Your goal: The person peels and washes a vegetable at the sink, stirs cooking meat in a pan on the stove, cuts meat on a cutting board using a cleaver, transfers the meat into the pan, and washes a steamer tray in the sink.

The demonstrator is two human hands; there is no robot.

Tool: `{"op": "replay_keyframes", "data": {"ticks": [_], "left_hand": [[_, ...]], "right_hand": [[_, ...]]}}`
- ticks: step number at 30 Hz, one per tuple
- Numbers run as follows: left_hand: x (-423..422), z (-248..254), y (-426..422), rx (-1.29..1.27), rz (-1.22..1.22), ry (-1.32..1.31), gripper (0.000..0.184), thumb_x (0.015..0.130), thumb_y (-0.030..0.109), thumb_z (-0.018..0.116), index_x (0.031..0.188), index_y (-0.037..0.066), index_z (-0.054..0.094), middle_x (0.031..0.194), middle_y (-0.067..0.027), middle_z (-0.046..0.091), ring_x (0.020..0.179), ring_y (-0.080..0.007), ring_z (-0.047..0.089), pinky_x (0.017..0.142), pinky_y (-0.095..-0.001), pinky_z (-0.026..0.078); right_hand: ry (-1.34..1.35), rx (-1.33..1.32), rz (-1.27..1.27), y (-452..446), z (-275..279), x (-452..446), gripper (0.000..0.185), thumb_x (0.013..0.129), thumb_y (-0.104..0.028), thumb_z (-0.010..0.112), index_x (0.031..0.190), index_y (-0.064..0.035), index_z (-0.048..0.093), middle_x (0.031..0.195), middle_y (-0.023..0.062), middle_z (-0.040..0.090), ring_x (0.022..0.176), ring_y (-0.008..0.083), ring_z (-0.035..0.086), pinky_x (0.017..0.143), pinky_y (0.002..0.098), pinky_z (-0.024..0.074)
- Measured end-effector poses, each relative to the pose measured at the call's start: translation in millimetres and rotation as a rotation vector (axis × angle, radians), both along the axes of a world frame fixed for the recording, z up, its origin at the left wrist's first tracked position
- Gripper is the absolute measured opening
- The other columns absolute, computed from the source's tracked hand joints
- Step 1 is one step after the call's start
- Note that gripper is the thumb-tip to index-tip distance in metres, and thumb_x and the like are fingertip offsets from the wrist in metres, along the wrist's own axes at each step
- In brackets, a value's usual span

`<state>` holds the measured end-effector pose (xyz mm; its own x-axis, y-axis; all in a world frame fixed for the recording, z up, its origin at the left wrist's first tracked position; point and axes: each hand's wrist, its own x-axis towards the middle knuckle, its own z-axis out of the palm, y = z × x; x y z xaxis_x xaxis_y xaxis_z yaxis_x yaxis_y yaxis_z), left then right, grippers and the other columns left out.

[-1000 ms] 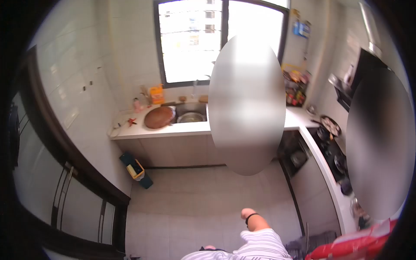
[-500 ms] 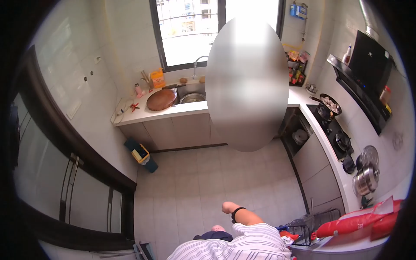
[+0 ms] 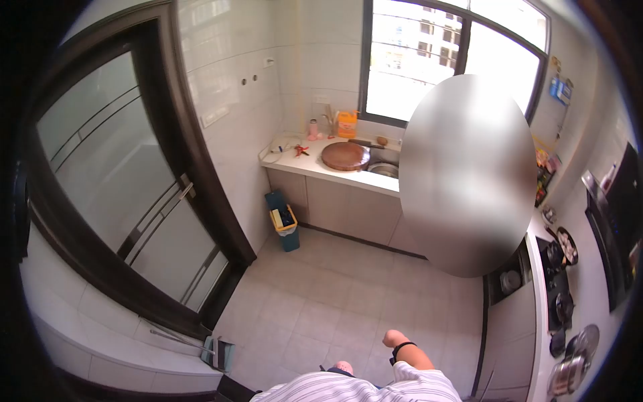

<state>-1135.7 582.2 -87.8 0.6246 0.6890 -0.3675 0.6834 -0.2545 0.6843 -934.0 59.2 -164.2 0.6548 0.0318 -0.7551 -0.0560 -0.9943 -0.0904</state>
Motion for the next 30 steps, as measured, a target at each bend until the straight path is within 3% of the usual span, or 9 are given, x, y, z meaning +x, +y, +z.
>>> {"op": "replay_keyframes", "data": {"ticks": [13,19,25,26,28,30], "left_hand": [[-25.8,-17.2,-25.5,-0.033,0.013,0.034,0.023,0.083,0.022,0.055,0.088,0.002,0.064,0.081,-0.0168,0.065,0.072,-0.0272,0.063,0.064,-0.0435,0.050],[-6.0,-21.3,18.9,0.030,-0.055,0.090,0.022,0.083,0.022,0.056,0.088,0.002,0.065,0.081,-0.0167,0.065,0.072,-0.0271,0.063,0.064,-0.0434,0.050],[21.5,-25.3,62.1,0.125,-0.059,0.243,0.022,0.082,0.022,0.057,0.088,0.003,0.065,0.081,-0.0167,0.065,0.072,-0.0269,0.063,0.064,-0.0434,0.050],[31.2,-26.4,63.8,0.145,-0.061,0.259,0.022,0.082,0.022,0.057,0.088,0.003,0.065,0.080,-0.0167,0.065,0.072,-0.0269,0.063,0.064,-0.0434,0.050],[57.7,-34.0,58.6,0.168,-0.085,0.273,0.022,0.081,0.022,0.058,0.089,0.003,0.065,0.080,-0.0166,0.065,0.072,-0.0269,0.063,0.064,-0.0434,0.051],[101.6,-49.6,36.4,0.177,-0.135,0.255,0.022,0.081,0.022,0.058,0.089,0.003,0.065,0.080,-0.0166,0.065,0.072,-0.0268,0.063,0.064,-0.0433,0.051]], "right_hand": [[-0.138,0.154,0.031,35.9,38.8,-0.5,0.033,0.083,-0.026,0.052,0.104,-0.0072,0.069,0.109,0.0164,0.065,0.105,0.0356,0.059,0.091,0.0423,0.0473],[-0.225,0.296,-0.216,46.5,32.2,-51.2,0.032,0.082,-0.026,0.054,0.105,-0.0108,0.069,0.105,0.0150,0.067,0.099,0.0333,0.062,0.088,0.0413,0.0488],[0.132,0.401,-0.201,-6.4,-21.6,-159.8,0.043,0.087,-0.040,0.056,0.113,-0.0062,0.066,0.110,0.0153,0.067,0.100,0.0292,0.063,0.091,0.0393,0.0466],[0.129,0.411,-0.225,-14.5,-23.7,-165.3,0.043,0.087,-0.040,0.056,0.113,-0.0062,0.066,0.110,0.0153,0.067,0.100,0.0292,0.063,0.091,0.0393,0.0466],[0.230,0.482,-0.586,-35.1,-23.2,-175.0,0.050,0.090,-0.044,0.054,0.115,-0.0016,0.064,0.113,0.0146,0.066,0.103,0.0278,0.062,0.092,0.0387,0.0453],[0.244,0.484,-0.674,-77.4,-19.4,-165.4,0.049,0.091,-0.043,0.054,0.114,-0.0018,0.064,0.112,0.0144,0.066,0.101,0.0263,0.062,0.090,0.0385,0.0463]]}}
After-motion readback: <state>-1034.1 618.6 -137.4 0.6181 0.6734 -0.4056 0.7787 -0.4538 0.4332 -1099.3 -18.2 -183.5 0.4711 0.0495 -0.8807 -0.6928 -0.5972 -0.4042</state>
